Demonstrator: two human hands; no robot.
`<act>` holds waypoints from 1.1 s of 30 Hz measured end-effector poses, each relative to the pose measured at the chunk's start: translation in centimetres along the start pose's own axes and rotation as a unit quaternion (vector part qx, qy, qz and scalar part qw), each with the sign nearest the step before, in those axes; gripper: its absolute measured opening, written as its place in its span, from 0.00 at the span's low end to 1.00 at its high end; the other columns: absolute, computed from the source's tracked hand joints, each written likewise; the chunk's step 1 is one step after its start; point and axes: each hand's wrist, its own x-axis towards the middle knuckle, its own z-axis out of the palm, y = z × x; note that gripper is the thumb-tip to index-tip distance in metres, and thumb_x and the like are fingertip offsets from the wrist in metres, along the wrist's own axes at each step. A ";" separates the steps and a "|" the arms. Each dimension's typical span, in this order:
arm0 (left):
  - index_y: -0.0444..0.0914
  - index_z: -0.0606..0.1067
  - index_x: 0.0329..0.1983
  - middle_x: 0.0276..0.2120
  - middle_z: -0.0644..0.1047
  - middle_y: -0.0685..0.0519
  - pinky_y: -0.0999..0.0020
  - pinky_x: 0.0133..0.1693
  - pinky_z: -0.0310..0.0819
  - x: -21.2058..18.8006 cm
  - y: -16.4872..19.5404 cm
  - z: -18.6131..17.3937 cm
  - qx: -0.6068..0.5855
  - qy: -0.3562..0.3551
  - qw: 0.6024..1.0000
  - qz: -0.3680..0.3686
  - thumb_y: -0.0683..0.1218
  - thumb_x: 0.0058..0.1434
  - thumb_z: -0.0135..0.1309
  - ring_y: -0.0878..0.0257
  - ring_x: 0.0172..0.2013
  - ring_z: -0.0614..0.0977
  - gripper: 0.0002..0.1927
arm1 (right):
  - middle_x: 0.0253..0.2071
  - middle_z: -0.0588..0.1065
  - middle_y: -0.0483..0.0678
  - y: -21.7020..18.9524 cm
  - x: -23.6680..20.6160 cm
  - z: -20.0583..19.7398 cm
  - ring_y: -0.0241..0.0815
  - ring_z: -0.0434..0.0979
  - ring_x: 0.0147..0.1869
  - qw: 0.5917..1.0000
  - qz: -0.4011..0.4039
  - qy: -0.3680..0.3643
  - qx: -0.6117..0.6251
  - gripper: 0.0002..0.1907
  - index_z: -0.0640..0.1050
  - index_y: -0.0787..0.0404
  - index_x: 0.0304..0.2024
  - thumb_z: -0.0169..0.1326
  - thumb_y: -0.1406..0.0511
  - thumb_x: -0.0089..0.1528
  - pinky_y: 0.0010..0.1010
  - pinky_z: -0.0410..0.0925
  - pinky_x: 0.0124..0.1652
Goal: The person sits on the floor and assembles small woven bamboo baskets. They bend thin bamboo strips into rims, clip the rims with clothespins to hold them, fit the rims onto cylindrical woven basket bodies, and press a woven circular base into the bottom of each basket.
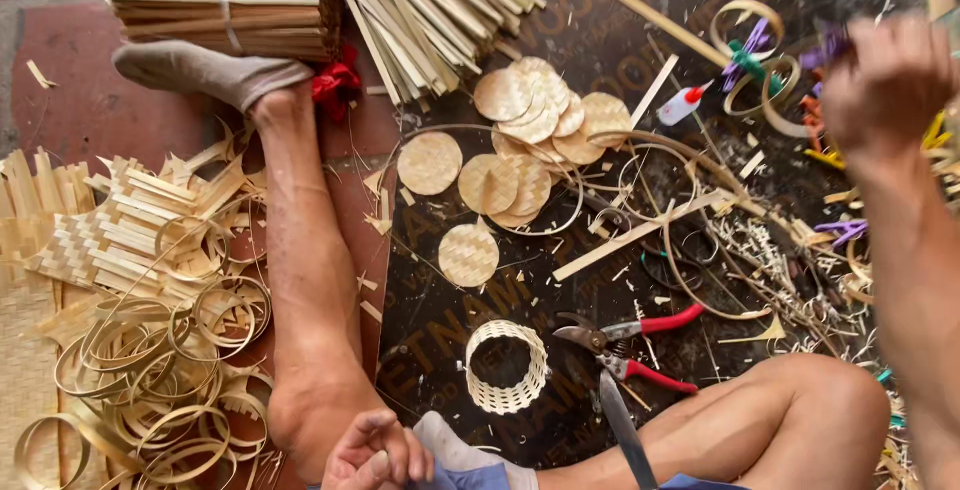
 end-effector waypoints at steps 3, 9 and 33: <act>0.32 0.59 0.73 0.38 0.72 0.42 0.43 0.50 0.72 0.6 0.0 -0.1 0.040 0.008 0.999 0.004 0.40 0.74 0.48 0.48 0.45 0.76 0.26 | 0.40 0.70 0.44 -0.5 5.4 4.3 0.41 0.69 0.50 0.998 -0.064 -0.025 -0.007 0.04 0.78 0.56 0.39 0.52 0.68 0.65 0.32 0.61 0.50; 0.35 0.55 0.73 0.40 0.72 0.40 0.44 0.49 0.70 0.9 1.7 -0.1 -0.030 -0.048 0.998 0.020 0.55 0.75 0.43 0.47 0.44 0.75 0.31 | 0.43 0.74 0.45 -6.3 8.9 10.3 0.44 0.70 0.58 0.988 -0.136 -0.059 -0.051 0.03 0.84 0.50 0.36 0.60 0.61 0.62 0.35 0.63 0.57; 0.33 0.77 0.50 0.24 0.75 0.54 0.72 0.26 0.70 -16.7 8.5 1.7 0.323 0.660 0.667 0.118 0.39 0.60 0.64 0.68 0.22 0.75 0.15 | 0.42 0.74 0.48 -30.6 -8.1 -5.6 0.40 0.73 0.49 0.808 0.037 -0.300 0.506 0.08 0.77 0.61 0.49 0.51 0.63 0.73 0.31 0.66 0.52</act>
